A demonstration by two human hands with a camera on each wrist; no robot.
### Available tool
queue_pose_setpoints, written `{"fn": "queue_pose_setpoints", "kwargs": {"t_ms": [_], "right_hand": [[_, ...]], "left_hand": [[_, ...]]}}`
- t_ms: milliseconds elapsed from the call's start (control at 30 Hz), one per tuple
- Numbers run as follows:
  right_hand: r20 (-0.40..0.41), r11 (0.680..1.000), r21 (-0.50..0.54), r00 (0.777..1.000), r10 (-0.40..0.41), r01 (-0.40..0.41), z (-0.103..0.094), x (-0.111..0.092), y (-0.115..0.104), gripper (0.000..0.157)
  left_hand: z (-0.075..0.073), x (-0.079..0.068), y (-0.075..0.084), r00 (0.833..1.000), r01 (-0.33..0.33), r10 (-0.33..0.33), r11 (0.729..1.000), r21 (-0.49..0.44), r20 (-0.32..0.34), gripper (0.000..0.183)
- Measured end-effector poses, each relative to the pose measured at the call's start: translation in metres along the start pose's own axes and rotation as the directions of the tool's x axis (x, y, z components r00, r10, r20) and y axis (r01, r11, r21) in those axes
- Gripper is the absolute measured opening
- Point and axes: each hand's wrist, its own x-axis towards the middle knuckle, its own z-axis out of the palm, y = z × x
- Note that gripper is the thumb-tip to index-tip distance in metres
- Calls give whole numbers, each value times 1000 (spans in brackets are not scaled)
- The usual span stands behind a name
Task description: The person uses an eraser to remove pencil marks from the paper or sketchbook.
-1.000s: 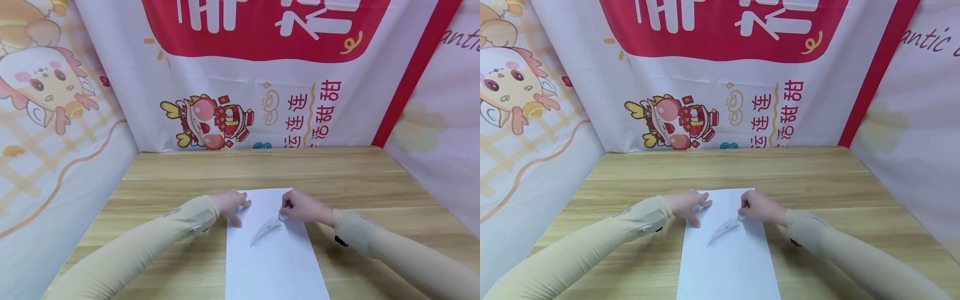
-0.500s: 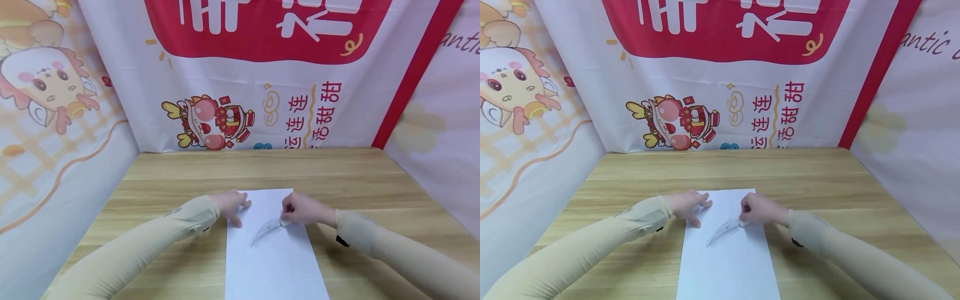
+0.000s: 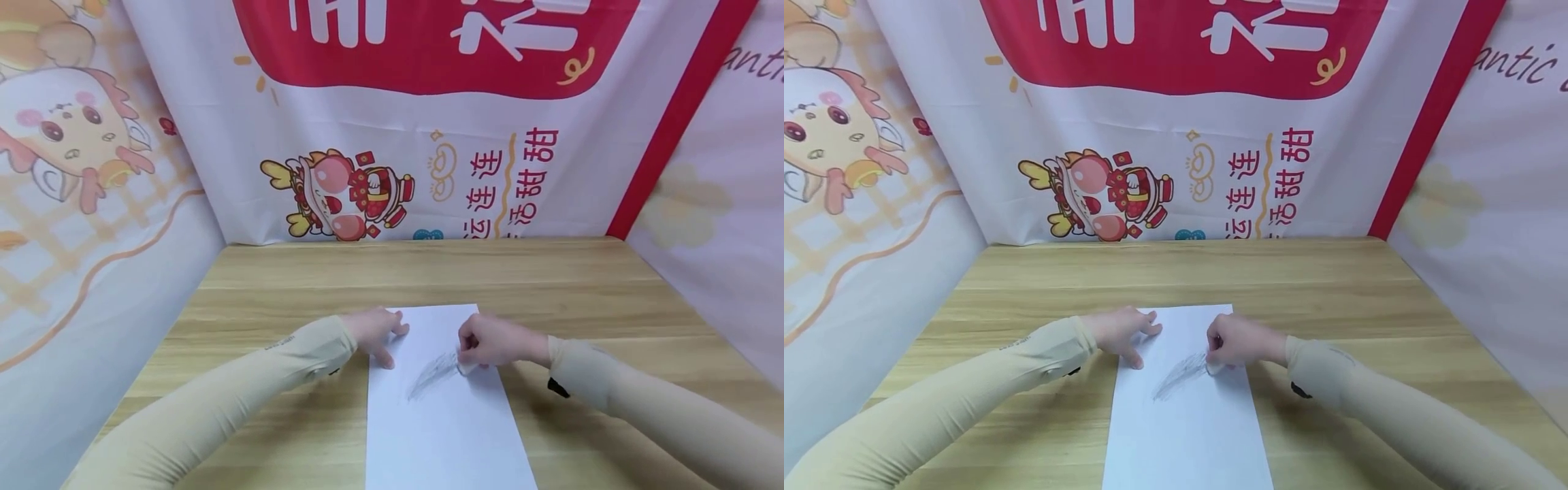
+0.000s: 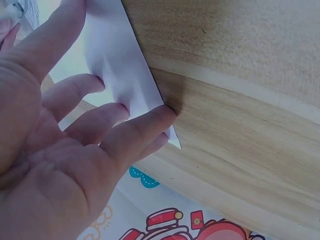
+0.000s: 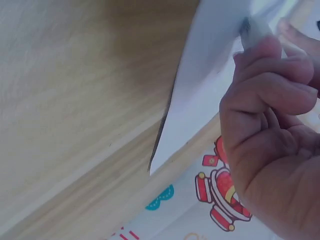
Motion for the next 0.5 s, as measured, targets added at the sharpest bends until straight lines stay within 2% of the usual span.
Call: {"fn": "queue_pose_setpoints", "kwargs": {"t_ms": [100,233,400,467,500], "right_hand": [[-55,1000,-13,999,1,-1,0,2,3,19],[-132,997,-79,991,-2,-9,-1,6,6,19],[-27,999,-32,1000,-2,1,1,0,2,22],[-24,1000,-8,1000,-2,2,1,1,1,21],[-49,1000,-12,999,-6,5,1,2,0,20]], "left_hand": [[0,0,2,1000,7,-7,1000,-11,8,74],[-1,-1,4,1000,8,-8,1000,-11,6,74],[0,0,4,1000,10,-10,1000,-7,6,75],[1,0,4,1000,26,-26,1000,-18,6,75],[1,-1,4,999,36,-36,999,-25,5,75]]}}
